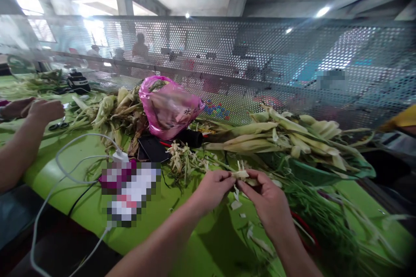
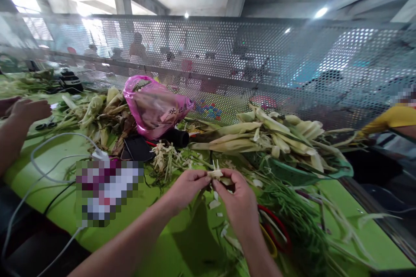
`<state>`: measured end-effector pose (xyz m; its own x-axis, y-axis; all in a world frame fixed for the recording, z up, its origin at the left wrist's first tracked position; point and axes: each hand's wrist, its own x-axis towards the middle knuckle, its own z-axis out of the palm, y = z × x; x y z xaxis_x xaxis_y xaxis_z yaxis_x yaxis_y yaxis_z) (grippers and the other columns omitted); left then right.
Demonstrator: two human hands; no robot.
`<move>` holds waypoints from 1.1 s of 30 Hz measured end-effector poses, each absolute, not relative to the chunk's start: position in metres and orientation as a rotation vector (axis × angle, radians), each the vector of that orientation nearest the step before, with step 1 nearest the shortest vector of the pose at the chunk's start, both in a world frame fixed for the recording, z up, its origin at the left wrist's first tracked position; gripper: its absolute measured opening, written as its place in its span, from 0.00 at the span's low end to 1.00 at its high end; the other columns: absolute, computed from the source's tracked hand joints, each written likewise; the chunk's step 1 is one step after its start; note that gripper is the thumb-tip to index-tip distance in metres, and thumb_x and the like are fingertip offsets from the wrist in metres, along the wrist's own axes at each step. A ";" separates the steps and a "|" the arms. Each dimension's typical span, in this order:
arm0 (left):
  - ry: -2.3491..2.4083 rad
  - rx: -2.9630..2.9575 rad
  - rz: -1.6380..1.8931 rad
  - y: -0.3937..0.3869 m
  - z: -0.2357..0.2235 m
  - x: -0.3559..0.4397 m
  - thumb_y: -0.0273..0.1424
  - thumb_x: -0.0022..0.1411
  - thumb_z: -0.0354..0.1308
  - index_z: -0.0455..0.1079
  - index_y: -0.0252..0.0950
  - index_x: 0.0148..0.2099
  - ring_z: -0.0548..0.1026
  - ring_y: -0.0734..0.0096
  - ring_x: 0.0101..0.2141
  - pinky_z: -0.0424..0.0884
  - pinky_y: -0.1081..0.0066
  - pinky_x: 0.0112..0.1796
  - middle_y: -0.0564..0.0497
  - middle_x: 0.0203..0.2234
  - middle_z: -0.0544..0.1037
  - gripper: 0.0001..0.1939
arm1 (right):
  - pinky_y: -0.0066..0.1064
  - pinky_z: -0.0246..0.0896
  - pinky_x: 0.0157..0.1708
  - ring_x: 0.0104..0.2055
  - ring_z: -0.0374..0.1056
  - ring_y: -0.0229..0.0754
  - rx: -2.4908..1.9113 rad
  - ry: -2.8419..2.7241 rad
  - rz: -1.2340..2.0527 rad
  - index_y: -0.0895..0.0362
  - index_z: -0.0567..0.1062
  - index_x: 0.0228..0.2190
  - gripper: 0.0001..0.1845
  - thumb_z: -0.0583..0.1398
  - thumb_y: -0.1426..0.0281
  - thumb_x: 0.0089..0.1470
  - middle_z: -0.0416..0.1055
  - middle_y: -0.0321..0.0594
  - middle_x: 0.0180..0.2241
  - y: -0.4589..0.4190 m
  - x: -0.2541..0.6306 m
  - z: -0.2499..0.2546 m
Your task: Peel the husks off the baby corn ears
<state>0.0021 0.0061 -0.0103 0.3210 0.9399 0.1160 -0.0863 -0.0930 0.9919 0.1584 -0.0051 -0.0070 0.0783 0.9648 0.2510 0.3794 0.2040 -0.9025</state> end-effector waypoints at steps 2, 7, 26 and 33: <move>0.933 1.512 1.077 0.006 -0.010 0.001 0.36 0.60 0.50 0.63 0.35 0.23 0.57 0.75 0.24 0.51 0.72 0.28 0.56 0.19 0.60 0.15 | 0.37 0.67 0.37 0.35 0.71 0.46 -1.335 -1.412 0.828 0.57 0.74 0.39 0.21 0.66 0.60 0.45 0.76 0.42 0.34 -0.005 0.158 -0.007; 1.177 1.867 1.089 0.002 -0.005 0.000 0.30 0.62 0.47 0.66 0.35 0.24 0.60 0.73 0.25 0.52 0.71 0.29 0.53 0.20 0.65 0.15 | 0.36 0.68 0.36 0.33 0.73 0.46 -1.271 -1.328 0.976 0.56 0.74 0.37 0.23 0.69 0.59 0.40 0.77 0.40 0.31 -0.006 0.153 -0.002; 1.126 2.128 1.017 -0.003 0.009 -0.011 0.33 0.66 0.46 0.71 0.38 0.50 0.71 0.64 0.44 0.61 0.68 0.47 0.46 0.43 0.77 0.16 | 0.31 0.63 0.26 0.25 0.68 0.40 -1.226 -1.175 1.161 0.56 0.73 0.31 0.17 0.69 0.60 0.41 0.74 0.36 0.25 -0.012 0.158 0.009; 0.900 1.758 1.010 0.005 -0.005 -0.003 0.38 0.66 0.44 0.71 0.34 0.36 0.70 0.67 0.32 0.65 0.70 0.35 0.47 0.31 0.75 0.17 | 0.34 0.66 0.33 0.32 0.69 0.44 -1.240 -1.600 0.740 0.55 0.79 0.30 0.13 0.67 0.60 0.43 0.74 0.40 0.31 -0.012 0.155 0.015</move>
